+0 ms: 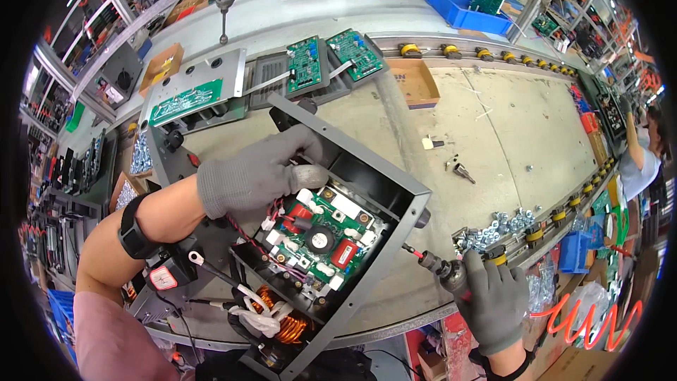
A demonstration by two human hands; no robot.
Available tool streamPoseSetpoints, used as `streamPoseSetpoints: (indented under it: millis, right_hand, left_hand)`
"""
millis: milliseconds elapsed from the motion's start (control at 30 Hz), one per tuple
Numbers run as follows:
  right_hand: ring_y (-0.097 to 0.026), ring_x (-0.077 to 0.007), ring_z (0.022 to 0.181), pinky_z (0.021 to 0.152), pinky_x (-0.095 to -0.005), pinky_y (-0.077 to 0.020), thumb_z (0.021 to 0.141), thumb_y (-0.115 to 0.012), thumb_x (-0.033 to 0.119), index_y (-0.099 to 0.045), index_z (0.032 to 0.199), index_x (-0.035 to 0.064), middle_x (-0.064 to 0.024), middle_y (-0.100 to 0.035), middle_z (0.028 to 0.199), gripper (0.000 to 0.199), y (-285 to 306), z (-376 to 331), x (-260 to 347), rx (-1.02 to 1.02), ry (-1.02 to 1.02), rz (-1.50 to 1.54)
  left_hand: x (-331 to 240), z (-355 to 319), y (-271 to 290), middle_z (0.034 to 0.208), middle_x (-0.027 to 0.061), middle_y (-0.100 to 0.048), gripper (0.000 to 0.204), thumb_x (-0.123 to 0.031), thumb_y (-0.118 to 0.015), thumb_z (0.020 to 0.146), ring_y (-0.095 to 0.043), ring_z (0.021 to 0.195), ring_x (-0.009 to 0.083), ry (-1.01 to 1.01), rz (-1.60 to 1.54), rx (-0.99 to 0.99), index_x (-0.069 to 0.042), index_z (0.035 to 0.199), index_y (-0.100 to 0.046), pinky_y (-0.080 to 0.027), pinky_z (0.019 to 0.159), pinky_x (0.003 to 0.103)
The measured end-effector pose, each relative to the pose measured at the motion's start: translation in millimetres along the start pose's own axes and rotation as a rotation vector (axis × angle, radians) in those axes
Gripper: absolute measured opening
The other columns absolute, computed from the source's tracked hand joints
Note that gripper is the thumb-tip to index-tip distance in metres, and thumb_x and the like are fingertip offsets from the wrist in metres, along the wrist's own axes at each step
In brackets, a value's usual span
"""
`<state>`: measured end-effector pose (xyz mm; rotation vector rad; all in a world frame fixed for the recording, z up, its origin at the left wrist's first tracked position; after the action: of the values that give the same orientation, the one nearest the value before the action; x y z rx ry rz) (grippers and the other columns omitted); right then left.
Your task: Assembling internal components and circuit boards into metal housings using a pneumatic screwdriver.
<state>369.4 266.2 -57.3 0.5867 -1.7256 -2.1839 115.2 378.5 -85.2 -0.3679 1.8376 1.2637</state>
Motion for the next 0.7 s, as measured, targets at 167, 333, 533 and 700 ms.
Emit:
streamPoseSetpoints:
  millis: [167,333,533,700]
  right_hand:
    - [-0.059,-0.0326,0.08,0.071,-0.0425,-0.0423,0.056,-0.083,0.025,-0.049,0.12,0.0025,-0.0132,-0.06,0.09,0.075,-4.2,2.6,5.7,0.06,0.02,0.018]
    - [-0.058,-0.0391,0.094,0.081,-0.0456,-0.0444,0.062,-0.08,0.034,-0.049,0.124,-0.0006,-0.0187,-0.06,0.105,0.078,-0.7,-47.1,-22.3,0.091,-0.165,0.232]
    - [-0.064,-0.0379,0.076,0.062,-0.0417,-0.0487,0.081,-0.073,0.028,-0.049,0.131,0.0072,-0.021,-0.066,0.091,0.059,-1.0,-53.0,-20.3,0.058,-0.28,0.356]
    - [-0.064,-0.0401,0.083,0.065,-0.042,-0.0492,0.084,-0.069,0.033,-0.05,0.131,0.0074,-0.0222,-0.066,0.098,0.057,35.2,-39.0,21.9,-0.008,-0.22,0.297]
  left_hand:
    - [2.6,-23.6,9.8,0.102,0.0157,-0.059,0.041,-0.038,-0.055,0.093,-0.059,0.1,0.0255,0.271,-0.081,0.033,-0.001,0.111,-0.051,-0.045,0.088,0.036]
    - [-65.3,-44.1,102.0,0.099,0.0131,-0.064,0.05,-0.042,-0.057,0.091,-0.063,0.09,0.021,0.001,0.106,-0.135,0.0,0.12,-0.053,-0.049,0.079,0.033]
    - [47.1,-221.5,247.7,0.099,0.007,-0.064,0.04,-0.03,-0.055,0.092,-0.061,0.097,0.0142,0.452,0.178,-0.533,-0.004,0.122,-0.055,-0.054,0.078,0.031]
    - [213.5,-372.1,221.5,0.106,0.0159,-0.065,0.033,-0.027,-0.051,0.091,-0.062,0.101,0.0286,1.06,0.386,-0.315,-0.009,0.118,-0.06,-0.05,0.085,0.037]
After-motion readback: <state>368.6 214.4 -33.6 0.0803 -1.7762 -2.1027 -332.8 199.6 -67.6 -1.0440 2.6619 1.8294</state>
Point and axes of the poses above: each hand's wrist, its own z-axis towards the middle knuckle, its own y-axis out of the back of the hand, x = y × z, the point moved 9 cm from there along z, towards the middle knuckle
